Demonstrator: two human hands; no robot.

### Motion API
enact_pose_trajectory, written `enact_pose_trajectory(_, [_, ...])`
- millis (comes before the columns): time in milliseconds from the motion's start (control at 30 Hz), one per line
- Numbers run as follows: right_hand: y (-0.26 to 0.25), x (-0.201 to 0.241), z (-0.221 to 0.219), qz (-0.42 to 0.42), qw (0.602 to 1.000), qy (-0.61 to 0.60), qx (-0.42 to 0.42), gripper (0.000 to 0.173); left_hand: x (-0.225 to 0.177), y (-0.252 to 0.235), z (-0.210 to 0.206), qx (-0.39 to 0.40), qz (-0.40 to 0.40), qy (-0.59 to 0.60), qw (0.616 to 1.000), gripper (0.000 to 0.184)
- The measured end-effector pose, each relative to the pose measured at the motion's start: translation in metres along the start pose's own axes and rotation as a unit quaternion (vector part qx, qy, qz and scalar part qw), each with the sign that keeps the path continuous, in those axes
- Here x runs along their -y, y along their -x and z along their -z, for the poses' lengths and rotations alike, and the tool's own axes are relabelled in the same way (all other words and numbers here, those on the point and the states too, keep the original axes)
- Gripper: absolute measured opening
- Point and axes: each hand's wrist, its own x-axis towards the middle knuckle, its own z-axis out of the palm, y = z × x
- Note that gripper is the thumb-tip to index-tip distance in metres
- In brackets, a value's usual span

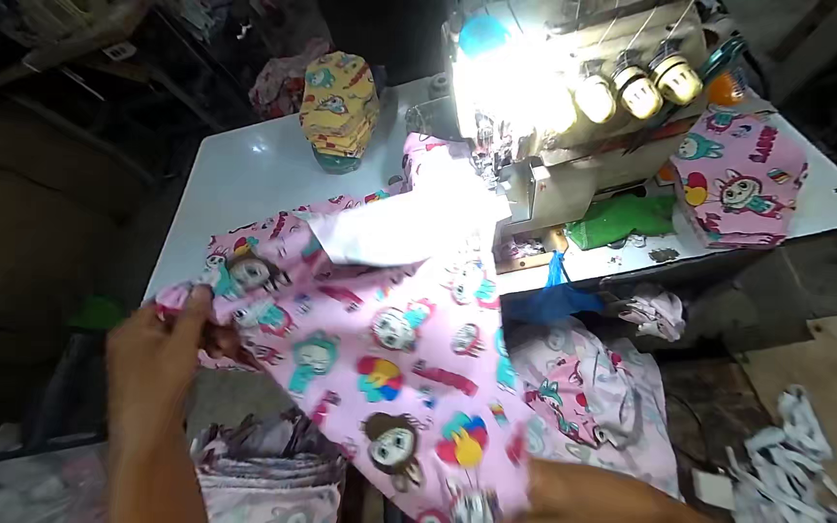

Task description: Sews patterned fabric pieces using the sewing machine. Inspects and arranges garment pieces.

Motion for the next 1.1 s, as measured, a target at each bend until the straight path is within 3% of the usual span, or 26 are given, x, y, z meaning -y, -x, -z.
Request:
enact_pose_trajectory(67, [0.003,-0.062,-0.003,-0.127,0.974,0.173,-0.065,0.023,0.001,-0.029,-0.007,0.032,-0.001,-0.101,0.994,0.05])
enact_pose_trajectory(133, [0.003,-0.094,0.006,-0.235,0.931,0.26,-0.105,0.024,0.002,-0.041,-0.035,0.104,0.014,-0.157,0.982,0.047])
enact_pose_trajectory(200, [-0.001,-0.094,0.025,-0.212,0.92,0.264,-0.198,0.028,0.0,-0.037,-0.07,0.133,-0.012,-0.161,0.978,0.063])
enact_pose_trajectory(300, [-0.027,-0.069,0.065,-0.084,0.887,0.258,-0.373,0.026,-0.028,-0.004,-0.122,0.041,-0.127,-0.071,0.989,0.055])
enact_pose_trajectory(367, [-0.052,-0.056,0.091,-0.06,0.879,0.178,-0.439,0.029,-0.048,0.014,-0.148,-0.005,-0.215,0.0,0.977,0.05])
enact_pose_trajectory(467, [-0.088,-0.048,0.115,-0.043,0.902,-0.015,-0.429,0.032,-0.067,0.023,-0.177,-0.06,-0.327,0.019,0.943,0.042])
enact_pose_trajectory(567, [-0.112,-0.038,0.114,-0.025,0.895,-0.127,-0.427,0.022,-0.072,0.015,-0.19,-0.071,-0.364,0.007,0.929,0.041])
enact_pose_trajectory(767, [-0.115,-0.041,0.1,0.033,0.849,-0.108,-0.516,0.007,-0.074,0.004,-0.186,-0.03,-0.364,0.022,0.931,0.029])
enact_pose_trajectory(900, [-0.111,-0.039,0.098,0.017,0.851,-0.126,-0.51,0.008,-0.078,0.0,-0.181,-0.018,-0.382,0.029,0.923,0.028])
enact_pose_trajectory(1000, [-0.111,-0.037,0.097,-0.004,0.854,-0.148,-0.499,0.018,-0.084,0.002,-0.181,-0.006,-0.393,0.022,0.919,0.032])
enact_pose_trajectory(1100, [-0.11,-0.034,0.098,-0.013,0.858,-0.118,-0.5,0.011,-0.088,0.001,-0.184,-0.019,-0.383,0.014,0.923,0.02])
